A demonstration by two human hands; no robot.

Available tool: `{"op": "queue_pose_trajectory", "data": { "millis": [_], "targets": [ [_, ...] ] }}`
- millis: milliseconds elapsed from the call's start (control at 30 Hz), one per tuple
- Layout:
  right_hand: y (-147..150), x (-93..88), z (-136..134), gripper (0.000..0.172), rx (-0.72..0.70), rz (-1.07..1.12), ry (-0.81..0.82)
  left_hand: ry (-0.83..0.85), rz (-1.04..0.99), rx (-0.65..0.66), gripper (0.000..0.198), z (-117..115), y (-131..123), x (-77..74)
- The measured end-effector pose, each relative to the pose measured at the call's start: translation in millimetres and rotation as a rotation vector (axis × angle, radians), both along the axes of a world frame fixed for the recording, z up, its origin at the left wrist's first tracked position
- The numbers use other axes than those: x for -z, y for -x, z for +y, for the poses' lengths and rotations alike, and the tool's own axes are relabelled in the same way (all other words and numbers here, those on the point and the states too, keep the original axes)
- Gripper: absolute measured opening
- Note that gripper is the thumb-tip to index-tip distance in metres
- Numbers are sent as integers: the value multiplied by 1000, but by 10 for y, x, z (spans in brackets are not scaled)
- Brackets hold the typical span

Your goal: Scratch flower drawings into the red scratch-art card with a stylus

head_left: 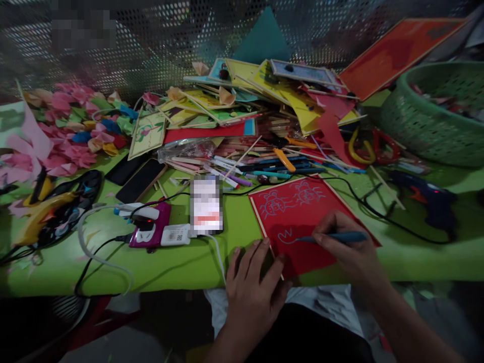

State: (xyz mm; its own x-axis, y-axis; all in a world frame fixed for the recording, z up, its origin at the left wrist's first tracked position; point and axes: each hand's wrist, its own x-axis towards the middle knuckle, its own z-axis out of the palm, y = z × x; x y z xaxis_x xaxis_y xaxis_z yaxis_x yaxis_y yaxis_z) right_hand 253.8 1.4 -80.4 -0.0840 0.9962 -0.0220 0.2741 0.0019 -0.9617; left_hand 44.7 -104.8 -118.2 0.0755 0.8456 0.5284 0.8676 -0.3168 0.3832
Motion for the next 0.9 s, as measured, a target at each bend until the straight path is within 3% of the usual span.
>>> {"op": "queue_pose_trajectory", "data": {
  "millis": [267,633,900],
  "targets": [
    [37,-4,-3,22,96,-31,-46,-9,-19,1,36,9,-1,11],
    [38,20,29,19,71,-127,-90,-10,-28,3,34,0,-12,31],
    [53,39,46,23,44,-66,-56,-13,-21,2,34,1,-8,47]
  ]
}}
